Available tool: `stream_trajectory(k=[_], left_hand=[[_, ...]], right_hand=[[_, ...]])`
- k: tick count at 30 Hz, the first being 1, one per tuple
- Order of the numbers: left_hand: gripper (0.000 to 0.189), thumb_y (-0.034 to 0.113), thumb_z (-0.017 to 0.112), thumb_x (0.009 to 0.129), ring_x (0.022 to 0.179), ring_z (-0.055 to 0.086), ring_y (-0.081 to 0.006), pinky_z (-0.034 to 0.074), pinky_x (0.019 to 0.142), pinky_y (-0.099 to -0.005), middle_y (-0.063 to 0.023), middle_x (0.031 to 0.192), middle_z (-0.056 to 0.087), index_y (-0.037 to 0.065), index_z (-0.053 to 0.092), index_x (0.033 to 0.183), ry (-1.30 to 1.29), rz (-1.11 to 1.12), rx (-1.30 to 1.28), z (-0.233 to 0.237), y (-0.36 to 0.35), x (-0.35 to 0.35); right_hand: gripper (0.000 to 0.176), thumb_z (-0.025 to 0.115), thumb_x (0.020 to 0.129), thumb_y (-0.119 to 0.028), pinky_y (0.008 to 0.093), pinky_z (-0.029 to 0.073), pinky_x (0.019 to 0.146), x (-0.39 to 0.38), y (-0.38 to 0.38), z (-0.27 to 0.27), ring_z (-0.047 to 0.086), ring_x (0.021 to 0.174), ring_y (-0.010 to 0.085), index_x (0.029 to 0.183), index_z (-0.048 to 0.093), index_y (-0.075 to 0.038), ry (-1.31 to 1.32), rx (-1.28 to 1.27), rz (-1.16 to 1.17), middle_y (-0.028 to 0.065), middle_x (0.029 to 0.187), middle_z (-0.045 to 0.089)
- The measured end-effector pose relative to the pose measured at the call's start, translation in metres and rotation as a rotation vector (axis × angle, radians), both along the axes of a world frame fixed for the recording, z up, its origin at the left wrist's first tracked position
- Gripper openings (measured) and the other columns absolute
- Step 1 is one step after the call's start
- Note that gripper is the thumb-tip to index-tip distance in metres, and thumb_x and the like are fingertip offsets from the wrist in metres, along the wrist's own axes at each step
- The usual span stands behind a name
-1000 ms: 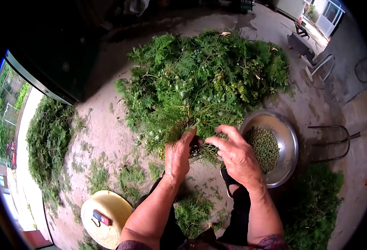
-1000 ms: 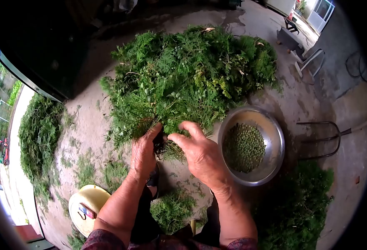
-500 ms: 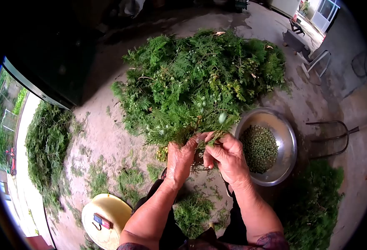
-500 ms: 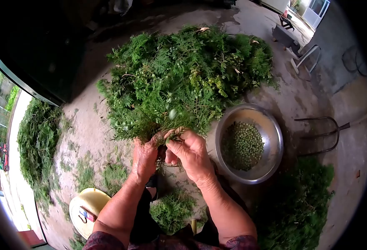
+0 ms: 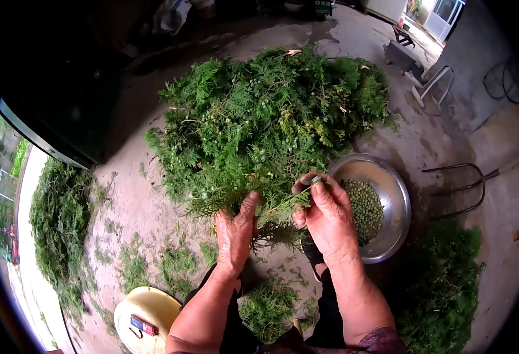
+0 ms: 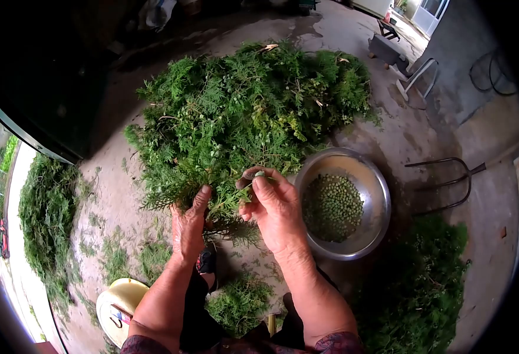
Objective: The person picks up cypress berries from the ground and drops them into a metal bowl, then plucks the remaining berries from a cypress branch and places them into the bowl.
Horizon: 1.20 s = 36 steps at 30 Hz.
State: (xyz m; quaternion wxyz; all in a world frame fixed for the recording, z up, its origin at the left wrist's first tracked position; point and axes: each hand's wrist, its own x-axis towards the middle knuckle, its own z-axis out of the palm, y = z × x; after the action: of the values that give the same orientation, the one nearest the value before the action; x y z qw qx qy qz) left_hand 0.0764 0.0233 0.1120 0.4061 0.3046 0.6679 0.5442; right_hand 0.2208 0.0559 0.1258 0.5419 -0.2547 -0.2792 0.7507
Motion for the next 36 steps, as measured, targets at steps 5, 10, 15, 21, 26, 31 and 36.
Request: stream_trajectory(k=[5, 10, 15, 21, 26, 31, 36], left_hand=[[0.037, 0.041, 0.061, 0.083, 0.055, 0.042, -0.0087, 0.036, 0.049, -0.025, 0.0015, 0.064, 0.048, 0.006, 0.055, 0.088, -0.206, -0.022, 0.04, -0.013, 0.001, -0.003], [0.042, 0.043, 0.065, 0.079, 0.068, 0.049, -0.0106, 0.042, 0.061, -0.0257, -0.0016, 0.08, 0.055, 0.006, 0.056, 0.099, -0.299, -0.036, -0.077, -0.012, -0.002, -0.005], [0.049, 0.038, 0.067, 0.078, 0.093, 0.052, -0.0164, 0.04, 0.087, -0.0307, -0.0055, 0.103, 0.057, 0.004, 0.054, 0.112, -0.372, -0.062, -0.033, -0.022, -0.001, -0.008], [0.048, 0.043, 0.064, 0.079, 0.096, 0.052, -0.0197, 0.037, 0.09, -0.0327, -0.0073, 0.103, 0.06, 0.004, 0.058, 0.108, -0.155, -0.144, -0.107, -0.007, -0.005, -0.004], [0.045, 0.047, 0.059, 0.081, 0.091, 0.052, -0.0187, 0.038, 0.087, -0.0333, -0.0051, 0.093, 0.062, 0.005, 0.062, 0.097, -0.021, -0.131, -0.077, -0.011, -0.006, -0.004], [0.043, 0.046, 0.058, 0.082, 0.085, 0.053, -0.0183, 0.039, 0.083, -0.0319, -0.0045, 0.088, 0.062, 0.004, 0.063, 0.093, -0.076, -0.131, -0.106, -0.013, -0.006, -0.005], [0.045, 0.047, 0.061, 0.08, 0.082, 0.053, -0.0179, 0.04, 0.081, -0.0306, -0.005, 0.086, 0.062, 0.004, 0.063, 0.092, -0.037, -0.189, -0.343, 0.012, -0.005, -0.006]], right_hand=[[0.019, 0.056, 0.088, -0.023, 0.0208, 0.038, 0.043, 0.005, -0.005, 0.004, 0.051, 0.056, 0.0093, 0.09, 0.057, -0.005, -0.049, -0.067, -0.056, 0.0042, 0.071, 0.058], [0.015, 0.059, 0.086, -0.021, 0.0213, 0.038, 0.039, 0.006, 0.0, 0.006, 0.051, 0.048, 0.0097, 0.086, 0.056, -0.006, -0.116, -0.023, -0.255, 0.0045, 0.069, 0.058], [0.013, 0.055, 0.088, -0.014, 0.0214, 0.038, 0.052, 0.022, 0.013, 0.016, 0.051, 0.065, 0.0131, 0.095, 0.057, -0.003, -0.136, 0.047, -0.331, 0.0053, 0.085, 0.058], [0.023, 0.055, 0.089, -0.025, 0.0185, 0.032, 0.045, 0.038, 0.024, -0.002, 0.047, 0.058, 0.0076, 0.095, 0.057, -0.002, -0.326, -0.018, -0.146, 0.0016, 0.078, 0.053], [0.039, 0.052, 0.088, -0.042, 0.0168, 0.024, 0.037, 0.029, 0.019, -0.008, 0.04, 0.046, 0.0041, 0.096, 0.056, -0.004, -0.568, 0.003, -0.022, 0.0003, 0.07, 0.048], [0.028, 0.059, 0.086, -0.029, 0.0169, 0.025, 0.035, 0.016, 0.014, -0.005, 0.039, 0.044, 0.0035, 0.099, 0.055, -0.005, -0.564, 0.03, 0.007, -0.0029, 0.067, 0.046], [0.021, 0.061, 0.085, -0.02, 0.0158, 0.027, 0.035, 0.012, 0.012, -0.004, 0.04, 0.046, 0.0026, 0.098, 0.055, -0.005, -0.493, -0.09, 0.009, -0.0035, 0.068, 0.047]])
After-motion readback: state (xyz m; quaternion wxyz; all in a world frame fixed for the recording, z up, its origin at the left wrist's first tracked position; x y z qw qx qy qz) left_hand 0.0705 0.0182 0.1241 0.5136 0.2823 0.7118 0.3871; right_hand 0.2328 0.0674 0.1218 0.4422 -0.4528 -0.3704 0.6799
